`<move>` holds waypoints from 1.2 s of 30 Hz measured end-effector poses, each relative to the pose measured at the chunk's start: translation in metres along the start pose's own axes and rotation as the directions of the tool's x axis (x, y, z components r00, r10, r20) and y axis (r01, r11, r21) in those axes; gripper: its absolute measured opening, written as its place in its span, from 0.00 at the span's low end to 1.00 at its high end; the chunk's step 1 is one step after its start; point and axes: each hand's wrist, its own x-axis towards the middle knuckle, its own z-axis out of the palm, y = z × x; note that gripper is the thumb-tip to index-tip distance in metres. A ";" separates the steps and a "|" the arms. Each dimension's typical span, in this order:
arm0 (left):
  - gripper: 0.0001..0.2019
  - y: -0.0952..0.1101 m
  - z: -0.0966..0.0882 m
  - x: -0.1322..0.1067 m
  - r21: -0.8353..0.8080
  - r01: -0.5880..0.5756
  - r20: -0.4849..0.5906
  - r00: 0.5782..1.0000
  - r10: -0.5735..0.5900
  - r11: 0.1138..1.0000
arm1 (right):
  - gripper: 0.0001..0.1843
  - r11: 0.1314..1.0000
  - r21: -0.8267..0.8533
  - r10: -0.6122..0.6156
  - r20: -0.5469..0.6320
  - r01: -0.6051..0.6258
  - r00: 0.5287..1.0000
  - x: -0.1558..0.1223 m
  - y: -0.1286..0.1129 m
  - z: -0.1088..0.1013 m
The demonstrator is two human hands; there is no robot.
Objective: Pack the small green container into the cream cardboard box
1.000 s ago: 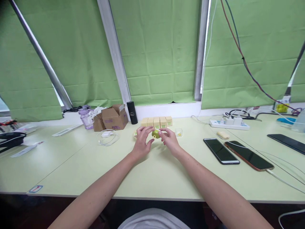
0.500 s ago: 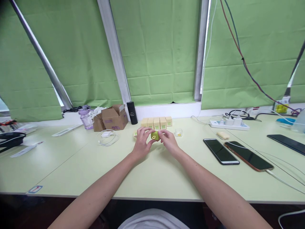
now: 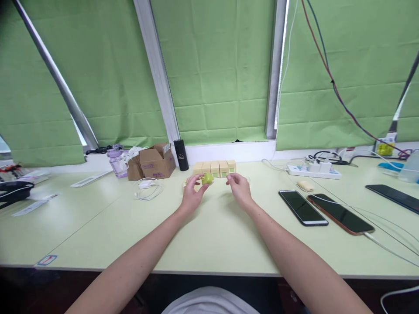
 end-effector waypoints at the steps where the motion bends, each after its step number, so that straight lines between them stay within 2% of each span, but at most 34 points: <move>1: 0.17 -0.002 0.000 0.001 -0.031 0.023 -0.011 1.000 -0.023 0.999 | 0.22 0.999 -0.037 -0.009 -0.043 0.007 0.999 0.004 0.003 -0.004; 6: 0.21 -0.009 0.003 0.005 -0.176 0.148 -0.013 0.988 -0.153 0.973 | 0.16 0.952 -0.303 -0.032 -0.257 -0.049 0.966 0.021 0.018 -0.030; 11: 0.25 -0.009 0.005 0.008 -0.266 0.244 0.016 0.968 -0.249 0.933 | 0.21 0.844 -0.519 -0.038 -0.312 -0.137 0.949 0.030 0.035 -0.051; 14: 0.25 -0.009 0.005 0.009 -0.306 0.286 0.046 0.957 -0.286 0.908 | 0.29 0.746 -0.648 -0.033 -0.265 -0.152 0.964 0.033 0.042 -0.055; 18: 0.29 -0.006 0.003 0.009 -0.352 0.352 0.083 0.935 -0.346 0.867 | 0.42 0.663 -0.729 0.053 -0.178 -0.168 0.983 0.035 0.047 -0.053; 24: 0.34 0.002 -0.003 0.006 -0.398 0.456 0.140 0.888 -0.439 0.796 | 0.41 0.568 -0.812 0.123 -0.079 -0.135 0.989 0.035 0.051 -0.048; 27: 0.34 0.004 -0.002 0.006 -0.410 0.466 0.133 0.881 -0.454 0.784 | 0.38 0.555 -0.824 0.119 -0.058 -0.115 0.991 0.034 0.051 -0.048; 32: 0.33 0.005 -0.001 0.007 -0.419 0.454 0.130 0.887 -0.444 0.786 | 0.31 0.580 -0.804 0.104 -0.090 -0.134 0.991 0.034 0.053 -0.050; 36: 0.34 0.007 -0.003 0.006 -0.386 0.473 0.135 0.878 -0.459 0.792 | 0.21 0.643 -0.749 0.103 -0.120 -0.158 0.987 0.037 0.051 -0.050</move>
